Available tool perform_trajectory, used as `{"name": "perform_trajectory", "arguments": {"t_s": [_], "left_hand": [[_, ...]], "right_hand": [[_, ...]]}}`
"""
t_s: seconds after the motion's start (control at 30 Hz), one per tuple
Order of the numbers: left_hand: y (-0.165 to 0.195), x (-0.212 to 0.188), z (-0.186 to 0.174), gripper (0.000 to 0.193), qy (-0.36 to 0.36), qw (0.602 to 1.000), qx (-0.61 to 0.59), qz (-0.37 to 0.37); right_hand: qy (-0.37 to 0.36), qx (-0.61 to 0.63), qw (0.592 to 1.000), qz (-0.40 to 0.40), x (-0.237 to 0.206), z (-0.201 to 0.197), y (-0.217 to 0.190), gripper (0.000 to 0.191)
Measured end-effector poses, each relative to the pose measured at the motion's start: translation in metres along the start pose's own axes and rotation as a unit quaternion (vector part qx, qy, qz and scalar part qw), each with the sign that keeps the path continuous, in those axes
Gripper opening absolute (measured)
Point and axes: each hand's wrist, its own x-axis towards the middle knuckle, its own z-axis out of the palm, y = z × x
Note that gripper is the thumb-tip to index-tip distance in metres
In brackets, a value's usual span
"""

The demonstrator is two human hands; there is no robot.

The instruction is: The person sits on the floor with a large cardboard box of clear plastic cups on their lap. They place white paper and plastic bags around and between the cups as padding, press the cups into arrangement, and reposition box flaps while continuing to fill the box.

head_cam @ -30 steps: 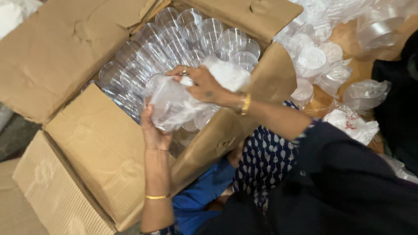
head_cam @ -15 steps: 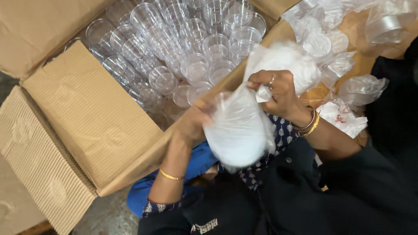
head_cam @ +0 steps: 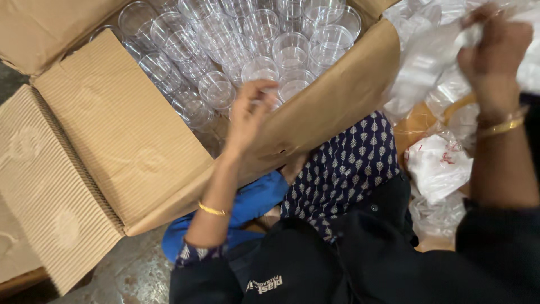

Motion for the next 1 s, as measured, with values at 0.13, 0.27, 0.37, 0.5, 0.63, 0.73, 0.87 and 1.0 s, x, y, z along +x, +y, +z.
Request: {"name": "perform_trajectory", "arguments": {"t_s": [0.13,0.27,0.37,0.5,0.63,0.73,0.87,1.0], "left_hand": [[-0.046,0.039,-0.03,0.023,0.067,0.993,0.053,-0.087],[-0.036,0.059,-0.028,0.025,0.066,0.986,0.142,-0.055],[0.002,0.053,0.002,0.044,-0.011,0.998,0.013,0.063],[0.046,0.022,0.04,0.039,-0.071,0.981,0.016,0.179],[0.071,0.0,0.046,0.01,-0.009,0.995,0.027,0.092],[0.082,-0.011,0.045,0.021,0.017,0.988,0.008,0.153],[0.085,-0.02,0.046,0.009,0.066,0.993,0.024,0.096],[0.079,-0.026,0.045,0.012,0.081,0.987,0.063,0.127]], "right_hand": [[0.033,-0.047,0.998,0.003,0.033,0.041,0.057,0.03],[0.112,0.134,0.985,0.001,0.026,0.045,0.01,0.051],[0.017,0.563,0.823,0.071,0.006,0.035,-0.082,0.079],[-0.029,0.781,0.618,0.081,-0.019,0.032,-0.192,0.077],[-0.065,0.798,0.558,0.218,-0.024,0.032,-0.231,0.036],[-0.036,0.778,0.591,0.21,-0.024,0.034,-0.248,0.018],[-0.005,0.771,0.613,0.174,-0.024,0.027,-0.268,0.023],[-0.002,0.751,0.627,0.208,-0.023,0.013,-0.275,0.023]]}}
